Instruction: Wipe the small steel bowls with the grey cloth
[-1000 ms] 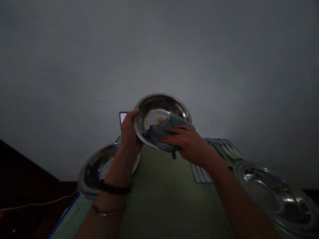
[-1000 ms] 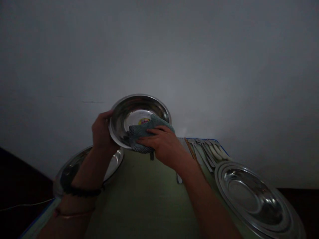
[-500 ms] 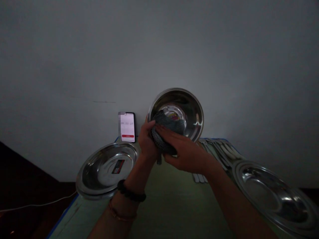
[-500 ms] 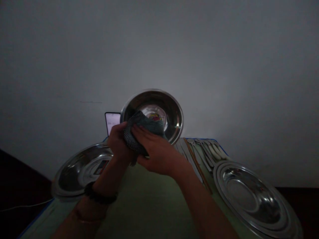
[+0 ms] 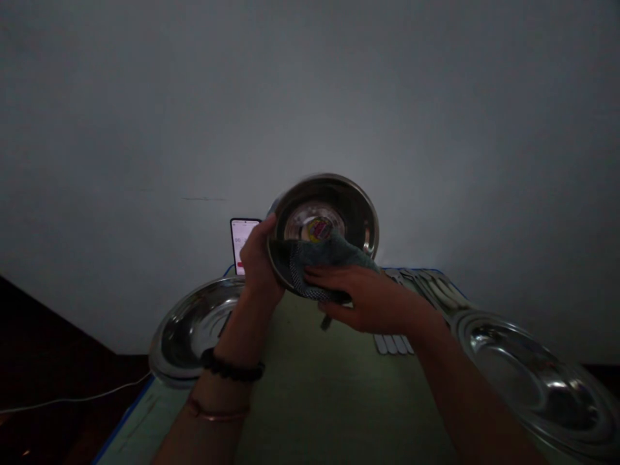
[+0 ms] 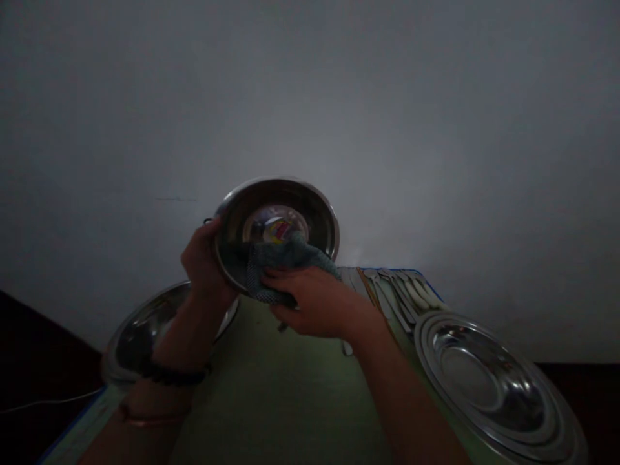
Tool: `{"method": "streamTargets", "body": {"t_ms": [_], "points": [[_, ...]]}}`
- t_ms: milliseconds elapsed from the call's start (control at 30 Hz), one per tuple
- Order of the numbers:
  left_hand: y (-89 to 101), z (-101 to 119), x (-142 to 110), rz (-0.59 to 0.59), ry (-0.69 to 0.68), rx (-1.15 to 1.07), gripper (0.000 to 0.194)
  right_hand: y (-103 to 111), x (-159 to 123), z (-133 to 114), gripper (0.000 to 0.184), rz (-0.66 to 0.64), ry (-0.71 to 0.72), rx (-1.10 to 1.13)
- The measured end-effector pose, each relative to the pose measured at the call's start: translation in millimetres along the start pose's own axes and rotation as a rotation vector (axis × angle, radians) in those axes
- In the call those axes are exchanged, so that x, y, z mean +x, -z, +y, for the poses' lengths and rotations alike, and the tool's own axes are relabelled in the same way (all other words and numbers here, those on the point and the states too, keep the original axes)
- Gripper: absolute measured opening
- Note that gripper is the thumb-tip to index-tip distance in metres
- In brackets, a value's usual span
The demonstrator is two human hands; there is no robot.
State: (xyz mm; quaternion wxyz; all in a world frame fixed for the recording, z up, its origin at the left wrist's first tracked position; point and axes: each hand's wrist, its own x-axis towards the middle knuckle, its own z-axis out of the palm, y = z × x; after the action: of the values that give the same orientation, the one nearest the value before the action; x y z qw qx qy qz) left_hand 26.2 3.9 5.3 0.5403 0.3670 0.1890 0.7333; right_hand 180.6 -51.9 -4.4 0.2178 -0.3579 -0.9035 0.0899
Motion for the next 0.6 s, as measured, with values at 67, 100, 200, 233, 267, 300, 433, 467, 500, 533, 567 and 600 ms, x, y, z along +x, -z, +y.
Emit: {"method": "streamTargets", "body": {"t_ms": [67,100,200,233,267,300,433,467,500,533,567,600], "points": [[-3.3,-11,-4,-0.006,-0.043,-0.043,0.014,2,-1,0,0.051,-0.02,-0.025,0.112],[-4.9,-16,-7,-0.002,-0.052,-0.06,0.013,3,-1,1,0.05,-0.014,-0.029,0.183],[-8.9,-27,-15,0.001,0.016,-0.055,0.017,3,3,8,0.046,0.102,-0.008,0.35],[-9.8,-30,-17,-0.008,0.038,-0.039,0.019,1,5,11,0.044,0.172,0.006,0.345],[-10.3,-31,-18,-0.02,0.043,-0.023,0.02,-1,8,13,0.042,0.245,0.019,0.303],[-10.4,-33,-19,-0.028,0.031,-0.007,0.02,-4,10,14,0.04,0.314,0.03,0.238],[-5.2,-34,-16,-0.016,-0.054,0.038,0.017,-21,19,13,0.046,0.452,0.013,0.034],[-3.2,-34,-14,-0.001,-0.064,0.052,0.017,-26,21,12,0.047,0.46,0.001,0.019],[-1.2,-33,-13,0.015,-0.073,0.068,0.017,-30,22,10,0.049,0.457,-0.009,0.017],[0.4,-32,-11,0.029,-0.079,0.084,0.017,-33,23,9,0.05,0.441,-0.012,0.027],[1.6,-31,-10,0.035,-0.083,0.098,0.017,-35,24,9,0.051,0.41,-0.006,0.051],[2.3,-30,-9,0.032,-0.087,0.107,0.018,-36,24,8,0.052,0.371,0.009,0.082]]}}
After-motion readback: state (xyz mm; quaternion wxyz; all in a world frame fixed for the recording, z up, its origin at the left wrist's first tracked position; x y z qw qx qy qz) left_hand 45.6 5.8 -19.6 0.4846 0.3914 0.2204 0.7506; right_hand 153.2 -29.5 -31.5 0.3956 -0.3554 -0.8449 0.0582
